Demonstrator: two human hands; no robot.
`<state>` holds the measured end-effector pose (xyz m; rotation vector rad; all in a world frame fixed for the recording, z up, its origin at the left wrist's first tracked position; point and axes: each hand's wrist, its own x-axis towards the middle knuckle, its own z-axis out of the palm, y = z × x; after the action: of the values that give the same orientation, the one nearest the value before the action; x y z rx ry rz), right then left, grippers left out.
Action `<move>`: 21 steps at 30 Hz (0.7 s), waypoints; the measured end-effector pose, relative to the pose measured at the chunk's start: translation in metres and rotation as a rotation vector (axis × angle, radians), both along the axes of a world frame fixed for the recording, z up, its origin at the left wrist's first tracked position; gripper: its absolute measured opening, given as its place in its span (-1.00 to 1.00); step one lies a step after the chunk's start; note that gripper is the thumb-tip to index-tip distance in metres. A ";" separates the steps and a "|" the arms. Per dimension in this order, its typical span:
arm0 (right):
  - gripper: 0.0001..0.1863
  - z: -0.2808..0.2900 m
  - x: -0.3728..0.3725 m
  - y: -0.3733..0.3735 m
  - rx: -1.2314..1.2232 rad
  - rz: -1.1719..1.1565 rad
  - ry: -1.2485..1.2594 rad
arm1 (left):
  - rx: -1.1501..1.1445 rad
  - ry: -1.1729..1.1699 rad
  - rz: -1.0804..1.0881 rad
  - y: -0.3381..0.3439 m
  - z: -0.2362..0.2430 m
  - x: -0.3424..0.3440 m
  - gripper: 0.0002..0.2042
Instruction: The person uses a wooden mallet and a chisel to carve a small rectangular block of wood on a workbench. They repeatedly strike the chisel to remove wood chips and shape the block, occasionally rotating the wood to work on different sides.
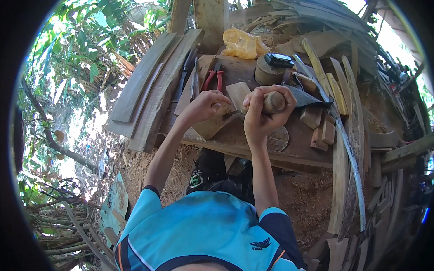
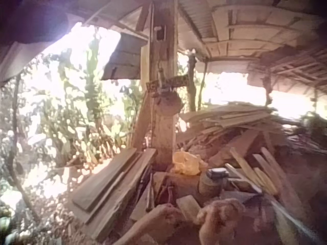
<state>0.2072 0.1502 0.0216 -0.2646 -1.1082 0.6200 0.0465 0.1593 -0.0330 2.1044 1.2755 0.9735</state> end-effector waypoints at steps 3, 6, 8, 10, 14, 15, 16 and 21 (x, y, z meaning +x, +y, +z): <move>-0.61 0.001 0.004 -0.003 -0.049 -0.018 0.006 | -0.027 0.040 -0.037 0.003 -0.002 0.004 -0.65; -0.59 0.013 0.008 -0.004 -0.092 0.034 0.093 | -0.010 0.086 -0.056 0.005 -0.005 0.003 -0.64; -0.70 0.021 0.020 0.000 -0.095 0.056 0.109 | -0.053 0.142 -0.069 0.005 0.005 0.011 -0.63; -0.73 0.025 0.021 0.017 -0.110 0.137 0.001 | 0.024 0.176 -0.098 0.000 0.009 0.017 -0.62; -0.59 0.022 0.013 0.015 -0.228 0.182 -0.048 | 0.078 0.122 -0.148 0.001 0.008 0.015 -0.60; -0.57 0.019 0.011 0.014 -0.230 0.252 -0.011 | 0.060 0.121 -0.130 0.002 0.007 0.015 -0.59; -0.55 0.015 0.004 0.015 -0.228 0.207 0.051 | 0.038 0.121 -0.111 0.001 0.009 0.015 -0.59; -0.56 0.012 -0.002 0.017 -0.048 0.207 -0.093 | -0.034 0.118 -0.041 -0.004 0.020 0.019 -0.64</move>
<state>0.2049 0.1667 0.0341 -0.2236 -1.2206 0.8255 0.0652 0.1556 -0.0131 2.1807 1.2912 0.8163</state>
